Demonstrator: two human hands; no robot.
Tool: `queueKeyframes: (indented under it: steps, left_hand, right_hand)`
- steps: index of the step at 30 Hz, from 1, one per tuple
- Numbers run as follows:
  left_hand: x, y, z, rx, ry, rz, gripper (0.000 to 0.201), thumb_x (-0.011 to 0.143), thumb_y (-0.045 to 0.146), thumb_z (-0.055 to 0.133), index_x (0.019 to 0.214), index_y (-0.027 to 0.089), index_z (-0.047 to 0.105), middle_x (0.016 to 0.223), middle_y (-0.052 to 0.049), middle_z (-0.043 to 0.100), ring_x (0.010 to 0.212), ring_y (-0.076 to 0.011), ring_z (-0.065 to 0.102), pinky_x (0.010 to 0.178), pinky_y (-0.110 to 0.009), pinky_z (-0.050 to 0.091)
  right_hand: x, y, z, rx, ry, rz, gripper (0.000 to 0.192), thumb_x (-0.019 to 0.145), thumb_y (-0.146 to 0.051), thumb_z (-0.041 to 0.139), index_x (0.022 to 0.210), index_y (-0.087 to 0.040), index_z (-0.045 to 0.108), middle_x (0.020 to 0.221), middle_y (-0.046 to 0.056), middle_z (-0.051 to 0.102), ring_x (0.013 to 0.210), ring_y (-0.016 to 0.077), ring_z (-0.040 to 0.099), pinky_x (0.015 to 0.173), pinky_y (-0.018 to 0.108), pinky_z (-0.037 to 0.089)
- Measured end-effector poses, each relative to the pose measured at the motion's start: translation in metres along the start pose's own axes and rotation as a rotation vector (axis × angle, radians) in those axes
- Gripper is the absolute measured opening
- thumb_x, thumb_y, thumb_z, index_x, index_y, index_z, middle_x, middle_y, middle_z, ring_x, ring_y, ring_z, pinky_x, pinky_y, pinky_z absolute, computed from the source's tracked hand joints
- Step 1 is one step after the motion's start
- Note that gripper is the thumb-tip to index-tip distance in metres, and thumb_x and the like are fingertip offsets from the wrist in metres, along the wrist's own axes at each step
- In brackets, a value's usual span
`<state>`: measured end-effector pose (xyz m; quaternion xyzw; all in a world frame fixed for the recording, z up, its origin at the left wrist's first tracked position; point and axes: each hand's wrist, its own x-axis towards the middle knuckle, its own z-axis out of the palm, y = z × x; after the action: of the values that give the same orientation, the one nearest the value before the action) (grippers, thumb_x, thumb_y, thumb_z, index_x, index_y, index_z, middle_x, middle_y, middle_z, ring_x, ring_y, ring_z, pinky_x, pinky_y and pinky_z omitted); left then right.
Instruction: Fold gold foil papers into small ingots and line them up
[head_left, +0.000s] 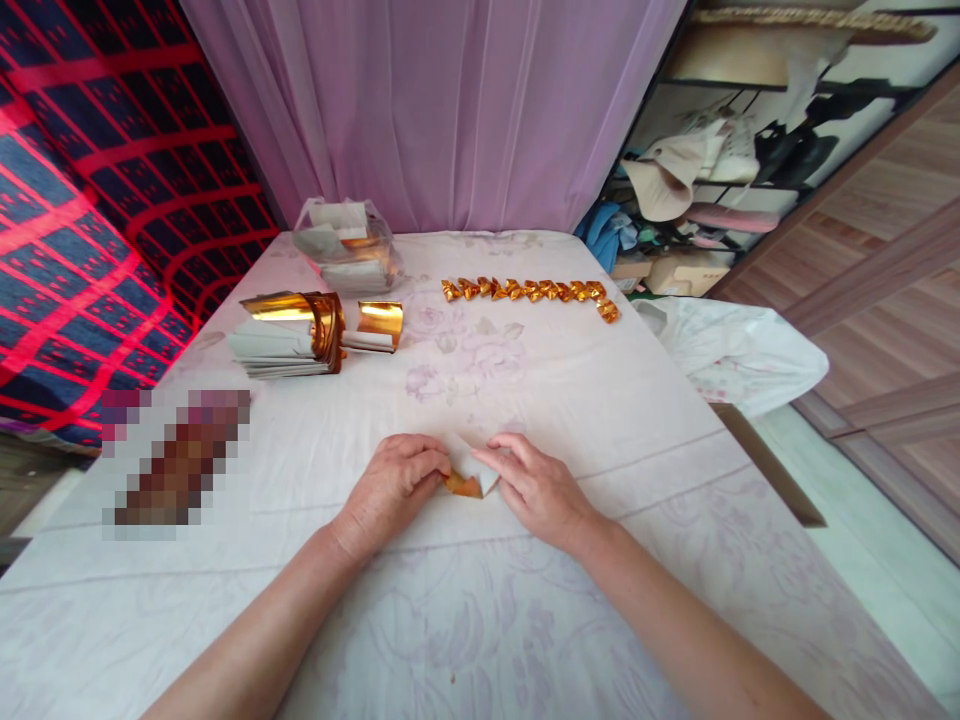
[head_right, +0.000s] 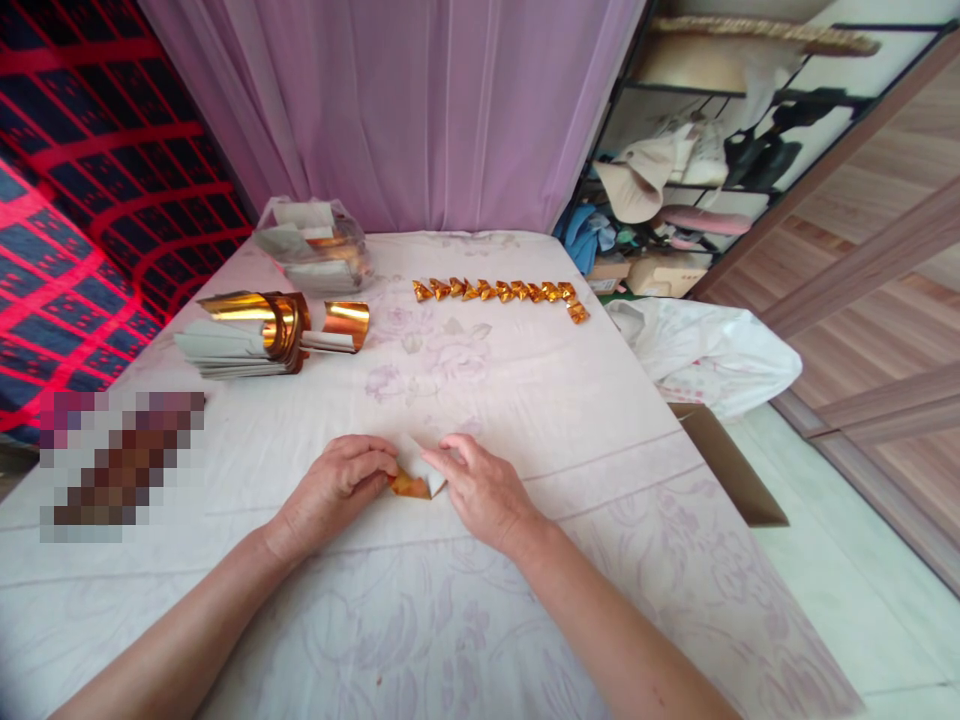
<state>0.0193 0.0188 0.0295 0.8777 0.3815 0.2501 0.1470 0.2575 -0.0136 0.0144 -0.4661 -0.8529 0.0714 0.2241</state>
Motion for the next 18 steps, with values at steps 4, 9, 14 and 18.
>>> queueKeyframes:
  steps: [4, 9, 14, 18]
  left_hand:
    - [0.001, -0.012, 0.006, 0.014, 0.007, 0.012, 0.02, 0.087, 0.008, 0.053, 0.085, 0.022, 0.068, 0.1, -0.004, 0.072, 0.091, -0.0183, 0.068, 0.083, -0.034, 0.05]
    - [-0.002, -0.012, 0.001, 0.083, 0.027, -0.004, 0.027, 0.091, 0.01, 0.048, 0.098, 0.023, 0.07, 0.111, -0.006, 0.069, 0.101, -0.0212, 0.066, 0.088, -0.039, 0.051]
    - [-0.02, 0.017, -0.009, 0.17, 0.003, 0.069, 0.029, 0.094, 0.014, 0.045, 0.113, 0.02, 0.066, 0.111, -0.008, 0.068, 0.102, -0.0224, 0.063, 0.088, -0.04, 0.052]
    - [-0.037, 0.032, -0.005, 0.283, -0.016, 0.165, 0.027, 0.097, 0.018, 0.045, 0.116, 0.017, 0.064, 0.113, -0.009, 0.069, 0.104, -0.0242, 0.061, 0.088, -0.041, 0.052]
  right_hand:
    - [0.001, -0.001, 0.003, -0.146, 0.088, -0.183, 0.041, 0.093, -0.007, 0.045, 0.125, -0.027, 0.061, 0.119, 0.008, 0.061, 0.091, 0.0174, 0.064, 0.077, 0.03, 0.055]
    - [0.003, -0.005, 0.006, -0.182, 0.094, -0.243, 0.018, 0.097, -0.02, 0.052, 0.099, -0.022, 0.07, 0.106, 0.006, 0.067, 0.084, 0.0152, 0.063, 0.076, 0.029, 0.053]
    - [0.003, -0.013, 0.005, -0.155, 0.028, -0.24, 0.018, 0.096, -0.017, 0.052, 0.098, -0.023, 0.069, 0.1, 0.005, 0.067, 0.081, 0.0162, 0.061, 0.071, 0.032, 0.049]
    - [0.003, -0.022, 0.005, -0.157, -0.006, -0.222, 0.019, 0.096, -0.016, 0.05, 0.098, -0.021, 0.068, 0.088, 0.004, 0.066, 0.076, 0.0175, 0.058, 0.068, 0.033, 0.047]
